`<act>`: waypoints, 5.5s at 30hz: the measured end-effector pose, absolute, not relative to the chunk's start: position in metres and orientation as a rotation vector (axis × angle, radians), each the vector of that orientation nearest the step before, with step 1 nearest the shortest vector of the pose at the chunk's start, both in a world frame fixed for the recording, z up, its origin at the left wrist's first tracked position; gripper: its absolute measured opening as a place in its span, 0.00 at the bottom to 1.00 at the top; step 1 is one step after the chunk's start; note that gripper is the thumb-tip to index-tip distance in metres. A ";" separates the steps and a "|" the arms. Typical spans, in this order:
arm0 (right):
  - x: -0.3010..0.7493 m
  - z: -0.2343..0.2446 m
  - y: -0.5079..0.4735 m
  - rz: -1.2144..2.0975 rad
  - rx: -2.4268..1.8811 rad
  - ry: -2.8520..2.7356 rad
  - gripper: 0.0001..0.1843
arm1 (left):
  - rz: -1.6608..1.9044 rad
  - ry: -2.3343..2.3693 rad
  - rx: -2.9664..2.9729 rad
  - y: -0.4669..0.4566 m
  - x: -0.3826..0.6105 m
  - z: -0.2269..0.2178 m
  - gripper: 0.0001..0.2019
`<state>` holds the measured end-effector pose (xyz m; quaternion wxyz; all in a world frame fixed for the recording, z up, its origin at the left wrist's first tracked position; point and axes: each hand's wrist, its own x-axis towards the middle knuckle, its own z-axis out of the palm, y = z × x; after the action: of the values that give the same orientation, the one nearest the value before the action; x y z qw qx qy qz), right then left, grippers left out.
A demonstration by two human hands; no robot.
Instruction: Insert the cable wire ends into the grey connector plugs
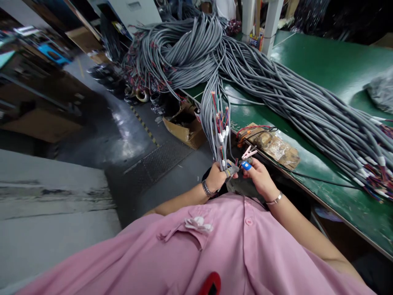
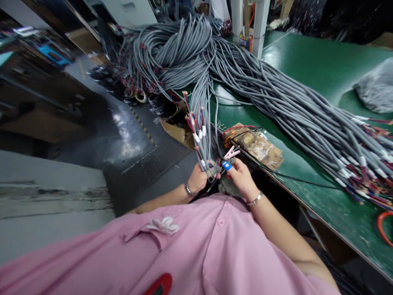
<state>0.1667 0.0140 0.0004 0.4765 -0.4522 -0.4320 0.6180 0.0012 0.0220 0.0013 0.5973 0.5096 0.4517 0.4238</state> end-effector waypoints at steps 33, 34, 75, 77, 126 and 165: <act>0.148 0.001 0.015 1.462 -1.079 -0.953 0.15 | 1.032 1.080 1.183 0.022 0.001 -0.006 0.14; 0.148 0.001 0.015 1.472 -1.079 -0.955 0.16 | 1.027 1.083 1.190 0.022 0.001 -0.006 0.14; 0.179 -0.007 0.047 1.751 -0.939 -0.690 0.29 | 0.988 0.944 1.017 0.032 0.004 0.011 0.15; 0.175 -0.007 0.048 1.668 -0.948 -0.765 0.28 | 0.962 0.917 1.005 0.036 0.003 0.011 0.15; 0.164 -0.018 0.047 1.545 -0.892 -0.595 0.17 | 0.947 0.831 0.929 0.043 0.002 0.009 0.12; 0.166 -0.015 0.046 1.749 -0.774 -0.488 0.24 | 0.964 0.916 0.963 0.036 -0.001 0.005 0.13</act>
<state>0.1665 0.0462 -0.0148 0.5512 -0.3273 -0.2062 0.7393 -0.0006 0.0358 0.0049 0.6814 0.4292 0.4084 0.4296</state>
